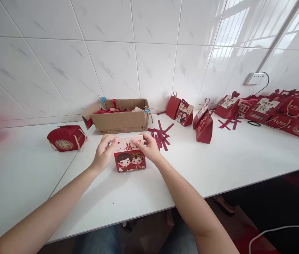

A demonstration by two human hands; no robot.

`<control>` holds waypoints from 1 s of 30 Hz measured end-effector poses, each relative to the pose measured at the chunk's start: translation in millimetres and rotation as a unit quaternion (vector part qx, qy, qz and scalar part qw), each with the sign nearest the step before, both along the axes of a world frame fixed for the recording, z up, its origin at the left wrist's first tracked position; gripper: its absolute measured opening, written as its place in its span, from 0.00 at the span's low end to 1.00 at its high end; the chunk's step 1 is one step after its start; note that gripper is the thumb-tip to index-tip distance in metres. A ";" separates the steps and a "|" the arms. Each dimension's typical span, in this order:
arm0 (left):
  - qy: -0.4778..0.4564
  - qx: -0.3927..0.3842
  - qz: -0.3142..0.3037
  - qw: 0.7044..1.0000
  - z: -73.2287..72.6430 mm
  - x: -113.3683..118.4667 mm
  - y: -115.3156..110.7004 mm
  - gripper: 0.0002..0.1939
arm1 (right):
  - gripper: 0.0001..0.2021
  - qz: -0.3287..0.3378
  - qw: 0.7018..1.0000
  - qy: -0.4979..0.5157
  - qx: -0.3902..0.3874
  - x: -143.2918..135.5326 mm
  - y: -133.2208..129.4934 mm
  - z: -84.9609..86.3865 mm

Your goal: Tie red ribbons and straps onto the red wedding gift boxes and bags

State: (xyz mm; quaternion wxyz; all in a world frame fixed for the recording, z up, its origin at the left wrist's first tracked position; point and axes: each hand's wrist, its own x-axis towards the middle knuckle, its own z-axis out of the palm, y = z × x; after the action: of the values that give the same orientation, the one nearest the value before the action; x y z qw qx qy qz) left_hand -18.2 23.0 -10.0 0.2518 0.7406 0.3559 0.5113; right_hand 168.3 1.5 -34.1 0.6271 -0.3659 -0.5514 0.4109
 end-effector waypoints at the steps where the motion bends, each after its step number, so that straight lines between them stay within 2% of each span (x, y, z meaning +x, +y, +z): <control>1: 0.017 0.007 0.000 1.000 0.6 -0.8 0.4 0.14 | 0.15 0.005 1.000 0.002 -0.006 -0.5 -1.2 1.1; 5: 0.019 -0.031 -0.030 0.999 -0.4 -2.2 -1.5 0.14 | 0.16 0.042 0.998 0.021 -0.029 -2.1 -4.9 1.3; 9: -0.042 -0.085 -0.062 0.994 -3.8 -2.8 -5.3 0.14 | 0.18 0.048 0.998 0.026 -0.014 -7.9 -6.1 -3.7; 12: -0.104 -0.141 -0.096 0.980 -8.0 -3.3 -7.5 0.18 | 0.18 0.047 0.999 0.022 0.010 -15.2 -8.2 -3.8; 15: -0.124 -0.188 -0.068 0.972 -12.2 -3.8 -12.5 0.15 | 0.18 0.046 0.999 0.011 0.009 -22.6 -11.7 -0.6; 18: -0.133 -0.203 -0.049 0.969 -9.3 -8.7 -18.7 0.14 | 0.18 0.062 0.998 0.009 -0.007 -28.5 -15.3 1.7; 20: -0.147 -0.218 -0.085 0.961 -2.7 -16.4 -17.2 0.19 | 0.18 0.069 0.997 0.022 -0.018 -30.7 -18.0 2.3; 22: -0.172 -0.262 -0.156 0.937 4.1 -25.2 -7.0 0.26 | 0.16 0.093 0.994 0.044 -0.028 -30.7 -21.2 3.3; 24: -0.185 -0.316 -0.202 0.908 6.5 -29.3 11.3 0.31 | 0.16 0.194 0.979 0.053 -0.043 -28.4 -24.5 5.6; 25: -0.170 -0.321 -0.195 0.911 4.8 -27.6 21.8 0.29 | 0.16 0.275 0.959 0.048 -0.050 -26.7 -25.8 7.1; 26: -0.126 -0.306 -0.177 0.927 1.0 -22.7 32.0 0.25 | 0.16 0.367 0.928 0.037 -0.058 -24.7 -26.5 8.5; 28: 0.027 -0.222 -0.144 0.964 -11.3 -3.7 48.7 0.15 | 0.17 0.526 0.847 0.012 -0.073 -21.2 -26.0 10.6; 29: 0.107 -0.162 -0.148 0.970 -18.8 9.3 54.4 0.12 | 0.17 0.574 0.815 0.006 -0.080 -19.6 -24.8 10.9; 30: 0.174 -0.099 -0.160 0.967 -26.5 23.6 58.5 0.09 | 0.16 0.600 0.795 0.004 -0.087 -18.3 -23.1 10.8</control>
State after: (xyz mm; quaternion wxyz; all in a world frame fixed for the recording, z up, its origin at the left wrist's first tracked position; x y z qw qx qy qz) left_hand 5.4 81.5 -36.5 0.3361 0.8371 0.3199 0.2899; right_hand 150.0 -21.7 -23.3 0.2226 -0.0132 -0.6198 0.7524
